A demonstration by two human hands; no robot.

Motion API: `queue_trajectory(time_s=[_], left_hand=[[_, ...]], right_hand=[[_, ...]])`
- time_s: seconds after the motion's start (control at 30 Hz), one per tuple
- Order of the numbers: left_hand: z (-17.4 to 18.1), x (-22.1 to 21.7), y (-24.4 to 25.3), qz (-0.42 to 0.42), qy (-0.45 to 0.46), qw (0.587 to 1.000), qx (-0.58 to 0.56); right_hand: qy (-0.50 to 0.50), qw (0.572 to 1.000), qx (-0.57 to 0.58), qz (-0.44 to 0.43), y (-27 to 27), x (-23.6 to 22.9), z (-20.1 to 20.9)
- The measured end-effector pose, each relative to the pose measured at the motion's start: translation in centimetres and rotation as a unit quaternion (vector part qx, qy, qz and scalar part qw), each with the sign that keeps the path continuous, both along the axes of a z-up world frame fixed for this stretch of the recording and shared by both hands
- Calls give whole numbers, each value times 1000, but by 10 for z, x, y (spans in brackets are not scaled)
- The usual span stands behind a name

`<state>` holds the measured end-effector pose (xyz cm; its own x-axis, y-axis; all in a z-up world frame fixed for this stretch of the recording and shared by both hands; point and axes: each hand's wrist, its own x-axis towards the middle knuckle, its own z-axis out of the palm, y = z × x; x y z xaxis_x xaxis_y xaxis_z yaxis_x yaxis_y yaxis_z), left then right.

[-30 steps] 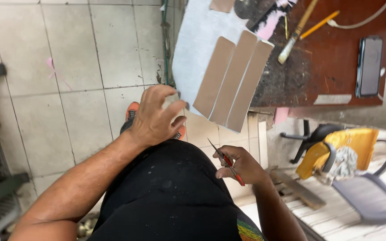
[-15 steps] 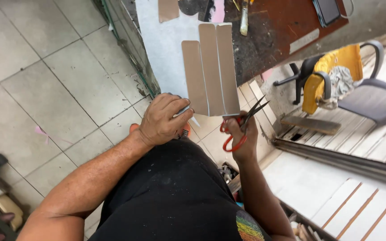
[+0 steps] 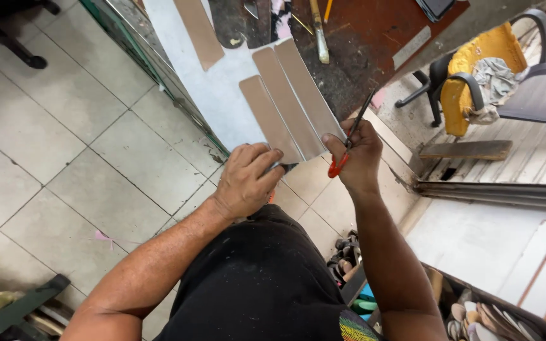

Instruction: The person sits on a chair and retrieves a sheet of material from a drawer. They peel off a pink backing from the sheet and then use scissors to cut the material into several rectangular strips on a cluttered workbench.

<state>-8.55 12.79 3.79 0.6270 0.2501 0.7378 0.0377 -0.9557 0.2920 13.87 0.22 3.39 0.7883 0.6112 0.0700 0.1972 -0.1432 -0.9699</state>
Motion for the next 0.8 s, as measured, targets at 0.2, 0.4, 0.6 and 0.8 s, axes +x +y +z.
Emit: queue_trajectory(time_s=[0.2, 0.4, 0.6, 0.8], left_hand=[[15, 8, -2, -27, 65, 996, -46], [41, 21, 5, -60, 203, 971, -113], [54, 31, -11, -102, 170, 950, -243], [41, 31, 76, 24, 116, 969, -218]], right_hand=[[-71, 995, -53, 51, 15, 29, 3], [-167, 973, -120, 103, 45, 77, 33], [-283, 911, -281, 101, 68, 146, 58], [-355, 887, -270, 116, 79, 142, 52]])
